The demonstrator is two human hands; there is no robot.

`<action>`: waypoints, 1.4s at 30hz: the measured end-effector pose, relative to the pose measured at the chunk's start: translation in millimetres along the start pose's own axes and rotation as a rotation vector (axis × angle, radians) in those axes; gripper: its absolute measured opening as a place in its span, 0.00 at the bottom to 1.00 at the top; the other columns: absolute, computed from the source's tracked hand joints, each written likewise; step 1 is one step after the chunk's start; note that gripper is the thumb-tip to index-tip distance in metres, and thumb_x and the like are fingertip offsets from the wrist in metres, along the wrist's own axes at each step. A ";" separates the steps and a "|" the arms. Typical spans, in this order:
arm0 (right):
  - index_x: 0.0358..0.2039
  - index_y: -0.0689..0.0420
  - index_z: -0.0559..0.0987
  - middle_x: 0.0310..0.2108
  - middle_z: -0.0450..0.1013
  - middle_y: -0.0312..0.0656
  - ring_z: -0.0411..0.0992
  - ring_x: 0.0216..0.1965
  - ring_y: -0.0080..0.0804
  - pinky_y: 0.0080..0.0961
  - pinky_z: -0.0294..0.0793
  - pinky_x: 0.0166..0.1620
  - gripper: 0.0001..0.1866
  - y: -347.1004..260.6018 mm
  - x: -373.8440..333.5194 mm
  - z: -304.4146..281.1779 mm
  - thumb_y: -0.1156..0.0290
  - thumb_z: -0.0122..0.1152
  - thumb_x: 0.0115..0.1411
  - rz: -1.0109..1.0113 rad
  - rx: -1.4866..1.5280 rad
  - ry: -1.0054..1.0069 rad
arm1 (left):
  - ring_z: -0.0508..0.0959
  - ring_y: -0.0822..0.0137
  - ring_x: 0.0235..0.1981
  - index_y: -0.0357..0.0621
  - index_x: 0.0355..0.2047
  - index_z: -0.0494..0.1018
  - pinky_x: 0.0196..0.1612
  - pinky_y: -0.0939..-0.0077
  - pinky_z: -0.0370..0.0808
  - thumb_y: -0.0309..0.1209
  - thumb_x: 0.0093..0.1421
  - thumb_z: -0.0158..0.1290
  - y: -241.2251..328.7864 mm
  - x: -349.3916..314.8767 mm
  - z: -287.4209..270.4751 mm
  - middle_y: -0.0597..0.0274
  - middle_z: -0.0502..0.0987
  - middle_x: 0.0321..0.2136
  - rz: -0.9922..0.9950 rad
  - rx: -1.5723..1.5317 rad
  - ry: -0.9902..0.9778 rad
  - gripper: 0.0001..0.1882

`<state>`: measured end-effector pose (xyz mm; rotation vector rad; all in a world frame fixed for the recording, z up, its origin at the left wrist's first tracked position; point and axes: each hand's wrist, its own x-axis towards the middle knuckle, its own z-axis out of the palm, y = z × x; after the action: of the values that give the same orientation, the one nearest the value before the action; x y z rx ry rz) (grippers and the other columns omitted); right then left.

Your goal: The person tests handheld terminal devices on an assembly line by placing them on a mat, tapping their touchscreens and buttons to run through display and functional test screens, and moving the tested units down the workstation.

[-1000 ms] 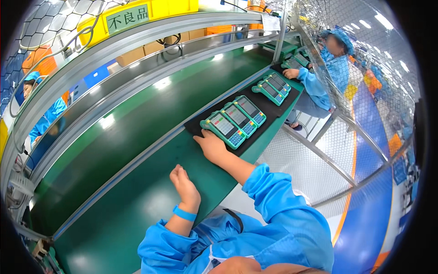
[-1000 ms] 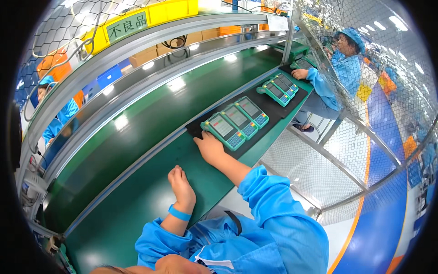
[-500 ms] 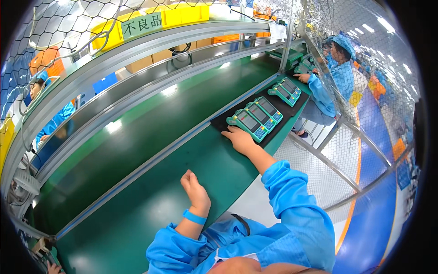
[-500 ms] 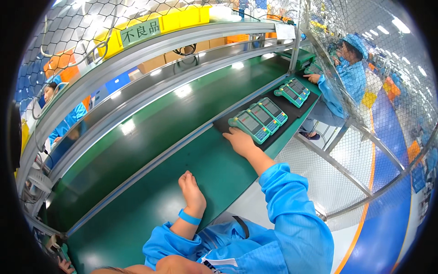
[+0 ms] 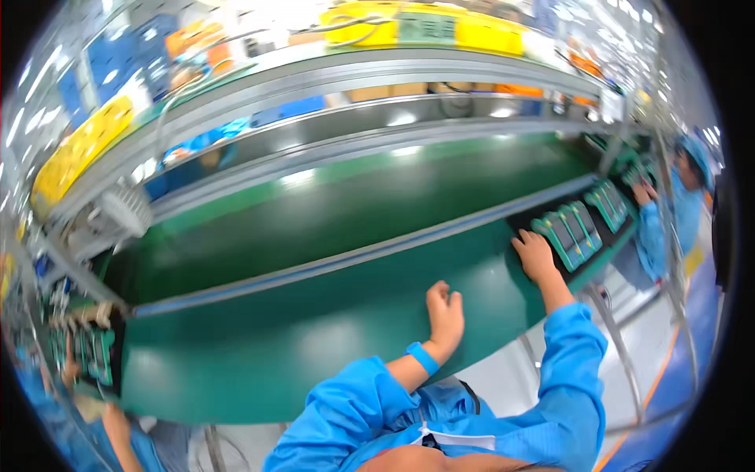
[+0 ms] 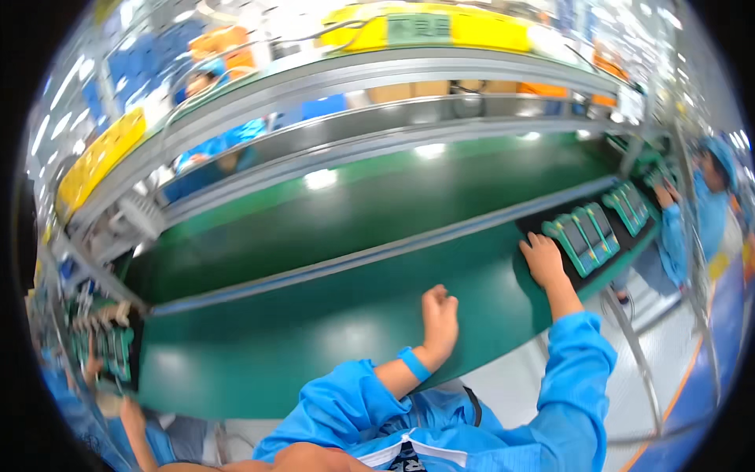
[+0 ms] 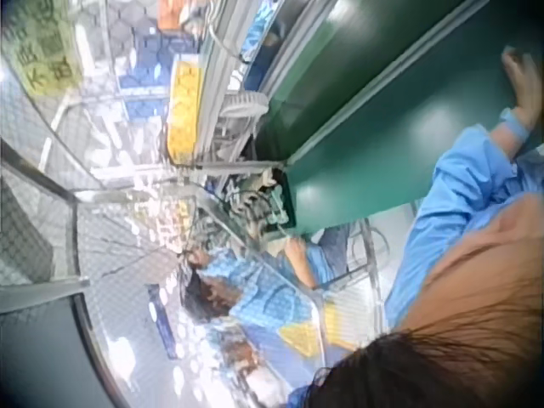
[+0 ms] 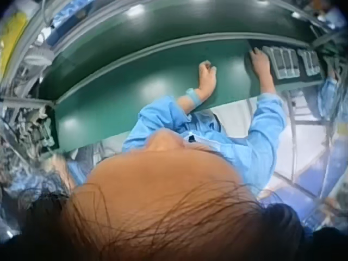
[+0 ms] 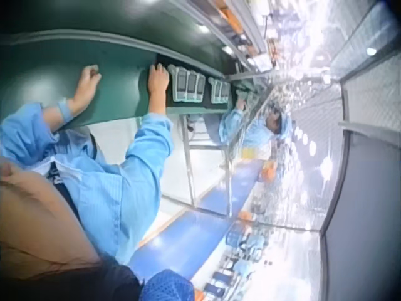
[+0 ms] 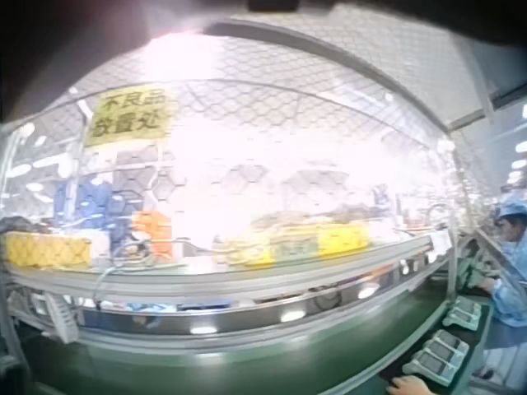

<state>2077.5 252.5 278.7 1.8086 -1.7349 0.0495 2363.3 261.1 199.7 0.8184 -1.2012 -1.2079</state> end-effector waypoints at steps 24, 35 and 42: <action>0.23 0.54 0.76 0.19 0.73 0.45 0.74 0.23 0.49 0.43 0.71 0.25 0.12 -276.9 66.1 -81.5 0.61 0.63 0.59 -0.794 1.053 -0.116 | 0.59 0.41 0.67 0.29 0.64 0.57 0.69 0.48 0.54 0.40 0.60 0.55 58.6 -42.1 -10.6 0.36 0.58 0.65 0.729 0.620 -0.646 0.38; 0.25 0.54 0.76 0.22 0.74 0.42 0.75 0.25 0.45 0.40 0.72 0.27 0.09 -271.2 65.0 -99.4 0.65 0.63 0.58 -0.849 1.054 -0.162 | 0.67 0.38 0.59 0.39 0.51 0.72 0.63 0.46 0.64 0.23 0.49 0.54 129.7 -123.0 -300.5 0.39 0.69 0.54 0.421 1.350 0.405 0.25; 0.26 0.54 0.78 0.23 0.76 0.42 0.75 0.26 0.45 0.39 0.72 0.28 0.08 -270.8 70.4 -109.0 0.65 0.63 0.59 -0.825 1.079 -0.184 | 0.74 0.41 0.51 0.31 0.47 0.71 0.54 0.51 0.72 0.23 0.50 0.52 164.5 -221.4 -518.4 0.37 0.73 0.48 0.058 2.051 0.776 0.21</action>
<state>2376.2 223.1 287.8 3.2643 -0.9218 0.5736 2919.9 447.8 186.5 2.2943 -1.4071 0.9087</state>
